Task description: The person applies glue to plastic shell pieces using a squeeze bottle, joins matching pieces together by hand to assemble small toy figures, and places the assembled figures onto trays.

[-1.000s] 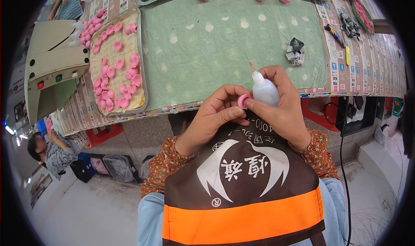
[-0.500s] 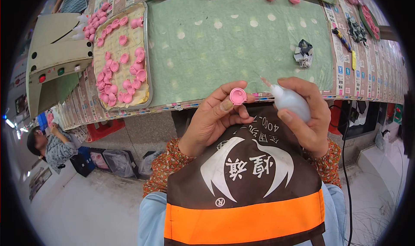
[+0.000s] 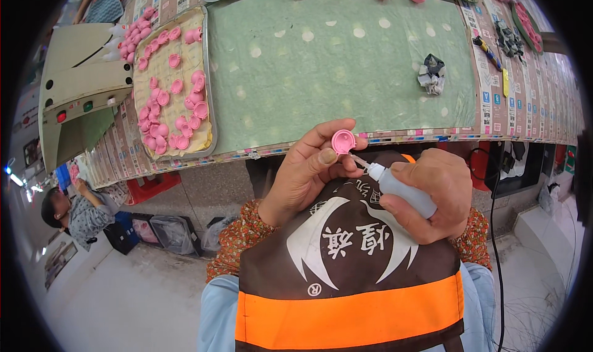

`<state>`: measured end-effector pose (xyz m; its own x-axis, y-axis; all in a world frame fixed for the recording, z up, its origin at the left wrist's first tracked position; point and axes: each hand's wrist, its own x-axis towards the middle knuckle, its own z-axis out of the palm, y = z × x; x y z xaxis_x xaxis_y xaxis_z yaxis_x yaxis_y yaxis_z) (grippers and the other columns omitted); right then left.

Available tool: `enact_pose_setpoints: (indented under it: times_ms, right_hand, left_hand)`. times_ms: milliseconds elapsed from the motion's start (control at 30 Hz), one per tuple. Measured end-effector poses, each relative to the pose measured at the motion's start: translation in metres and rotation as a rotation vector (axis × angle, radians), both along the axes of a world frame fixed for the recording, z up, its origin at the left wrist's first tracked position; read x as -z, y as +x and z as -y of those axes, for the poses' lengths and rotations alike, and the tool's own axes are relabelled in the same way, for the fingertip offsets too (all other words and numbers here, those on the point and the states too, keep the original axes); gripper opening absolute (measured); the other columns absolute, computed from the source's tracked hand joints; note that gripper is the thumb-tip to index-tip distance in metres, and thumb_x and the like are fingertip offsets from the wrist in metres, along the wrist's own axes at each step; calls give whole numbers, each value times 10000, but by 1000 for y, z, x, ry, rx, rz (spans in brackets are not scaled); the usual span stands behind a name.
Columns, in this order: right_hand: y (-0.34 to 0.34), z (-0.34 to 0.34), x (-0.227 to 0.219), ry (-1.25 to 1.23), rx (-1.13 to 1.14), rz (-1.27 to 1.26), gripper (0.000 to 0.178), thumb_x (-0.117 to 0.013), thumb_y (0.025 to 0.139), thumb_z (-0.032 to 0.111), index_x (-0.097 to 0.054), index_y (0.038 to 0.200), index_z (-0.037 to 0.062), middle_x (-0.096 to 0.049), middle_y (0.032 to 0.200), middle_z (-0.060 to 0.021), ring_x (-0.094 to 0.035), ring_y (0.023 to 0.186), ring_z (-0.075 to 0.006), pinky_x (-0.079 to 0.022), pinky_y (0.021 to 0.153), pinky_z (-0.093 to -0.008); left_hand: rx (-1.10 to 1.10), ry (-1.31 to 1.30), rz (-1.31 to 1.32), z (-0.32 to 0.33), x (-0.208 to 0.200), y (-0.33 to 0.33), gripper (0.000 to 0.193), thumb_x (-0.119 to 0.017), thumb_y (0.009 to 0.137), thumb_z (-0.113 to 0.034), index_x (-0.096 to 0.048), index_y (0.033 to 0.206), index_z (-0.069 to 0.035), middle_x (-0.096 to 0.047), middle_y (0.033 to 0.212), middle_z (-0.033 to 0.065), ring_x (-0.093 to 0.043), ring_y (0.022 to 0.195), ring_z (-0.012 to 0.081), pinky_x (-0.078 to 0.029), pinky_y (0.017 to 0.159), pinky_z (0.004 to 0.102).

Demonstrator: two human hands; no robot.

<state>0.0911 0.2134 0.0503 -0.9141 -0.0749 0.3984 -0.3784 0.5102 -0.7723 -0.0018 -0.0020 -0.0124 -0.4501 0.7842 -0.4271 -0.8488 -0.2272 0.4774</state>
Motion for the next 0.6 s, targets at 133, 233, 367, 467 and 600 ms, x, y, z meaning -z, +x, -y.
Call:
enact_pose_setpoints:
  times_ms: [133,233,367,467,600]
  right_hand:
    - [0,1,2,7,6,-6,375,-804,643,79,-619,961,8,-692,821,-122,-564,505,-232,-399,459,-342]
    - [0,2,0,10,12,-1,362,-801,648,78,-618,952,7,-690,823,-116,-557,496,-238,-400,457,-344]
    - [-1,1,-2,42,-11,27,338,-798,654,64,-618,934,3,-681,810,-111,-563,496,-244,-406,455,-349]
    - [-2,4,-1,32,-5,14,347,-797,673,66,-626,967,-4,-631,727,-95,-558,492,-235,-402,451,-342]
    - [-2,5,2,26,19,-11,356,-793,693,67,-631,1001,-8,-581,647,-79,-548,486,-225,-392,446,-336]
  left_hand:
    - [2,-2,1,0,-1,2,596,-670,932,-264,-425,1425,-35,-600,1273,193,-661,930,163,-580,865,351]
    - [6,4,-13,-1,0,2,593,-668,933,-264,-426,1425,-38,-608,1263,188,-656,930,155,-576,863,343]
    - [27,35,-8,1,1,0,530,-615,966,-212,-423,1427,-36,-601,1277,179,-654,946,139,-563,903,351]
    - [51,76,-15,2,3,0,472,-563,997,-162,-421,1429,-33,-591,1296,171,-657,964,129,-552,933,356]
    - [57,-15,-28,0,-1,1,580,-660,939,-252,-431,1423,-32,-615,1257,174,-659,925,146,-576,860,334]
